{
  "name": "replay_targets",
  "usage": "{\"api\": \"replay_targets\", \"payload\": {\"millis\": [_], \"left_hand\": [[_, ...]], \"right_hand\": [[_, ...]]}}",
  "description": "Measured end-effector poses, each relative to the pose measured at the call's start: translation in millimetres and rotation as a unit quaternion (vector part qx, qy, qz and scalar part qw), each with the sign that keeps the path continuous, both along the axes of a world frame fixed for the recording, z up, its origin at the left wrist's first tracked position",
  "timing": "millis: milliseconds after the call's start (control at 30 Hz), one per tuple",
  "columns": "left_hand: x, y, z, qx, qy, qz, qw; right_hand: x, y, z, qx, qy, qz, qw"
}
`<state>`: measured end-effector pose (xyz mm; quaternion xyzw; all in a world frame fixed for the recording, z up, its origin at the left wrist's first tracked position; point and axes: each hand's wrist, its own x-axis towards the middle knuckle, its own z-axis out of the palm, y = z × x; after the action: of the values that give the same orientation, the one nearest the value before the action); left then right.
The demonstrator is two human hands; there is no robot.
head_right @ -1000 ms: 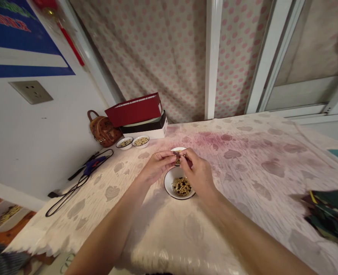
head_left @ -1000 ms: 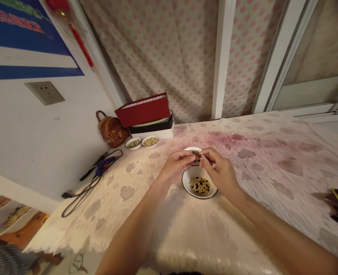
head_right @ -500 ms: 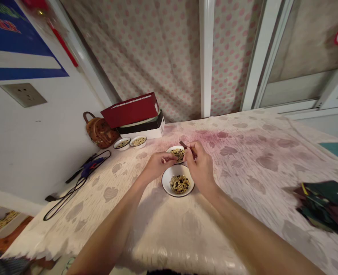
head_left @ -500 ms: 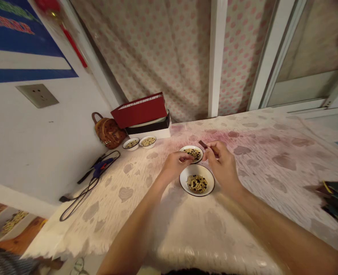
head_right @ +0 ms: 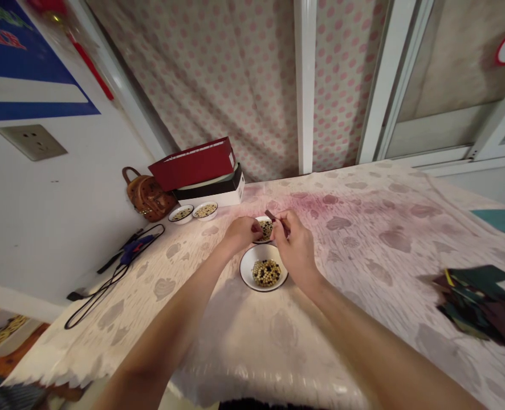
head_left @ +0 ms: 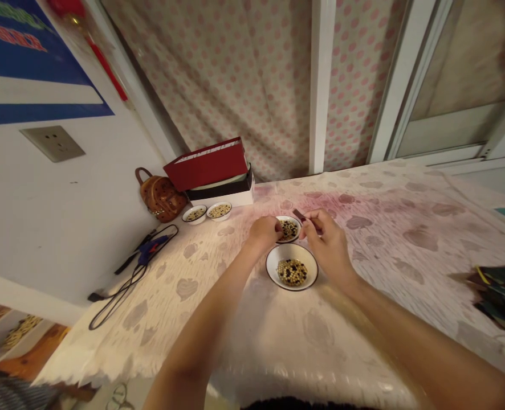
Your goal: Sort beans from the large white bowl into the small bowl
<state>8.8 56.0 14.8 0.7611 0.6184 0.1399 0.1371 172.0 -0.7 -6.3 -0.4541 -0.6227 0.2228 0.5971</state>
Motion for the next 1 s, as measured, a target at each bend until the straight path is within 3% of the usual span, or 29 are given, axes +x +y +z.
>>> {"api": "replay_targets", "payload": {"millis": [100,167,267,333,433,500,733,1000], "left_hand": [[-5.0,-0.6,-9.4,0.021,-0.136,0.01,0.99],[-8.6,-4.8,-14.4,0.001,-0.302,0.012,0.953],[-12.7,-17.6,-16.5,-0.071,-0.551,-0.008,0.832],[-13.9,-27.6,-14.5,-0.116,-0.646,-0.017,0.754],[-13.7,-38.3,-9.8,-0.154,-0.708,-0.015,0.689],[-13.1,-41.1,-7.3,-0.16,-0.72,-0.015,0.675],[-12.9,-41.3,-7.1,-0.165,-0.727,-0.03,0.666],[-13.1,-41.5,-9.1,-0.162,-0.716,-0.04,0.678]], "right_hand": [[-0.6,-0.3,-0.1,0.005,0.001,0.003,1.0],[-1.2,-0.9,0.1,0.005,-0.001,0.003,1.0],[-3.0,-2.9,0.8,-0.005,-0.007,0.012,1.0],[-4.4,-4.7,1.5,-0.016,-0.015,0.027,0.999],[-6.3,-6.8,1.9,-0.032,-0.031,0.038,0.998],[-6.9,-7.4,1.7,-0.04,-0.039,0.04,0.998],[-7.9,-7.8,0.4,-0.033,-0.071,0.046,0.996],[-8.3,-9.7,1.5,-0.025,-0.087,0.045,0.995]]}}
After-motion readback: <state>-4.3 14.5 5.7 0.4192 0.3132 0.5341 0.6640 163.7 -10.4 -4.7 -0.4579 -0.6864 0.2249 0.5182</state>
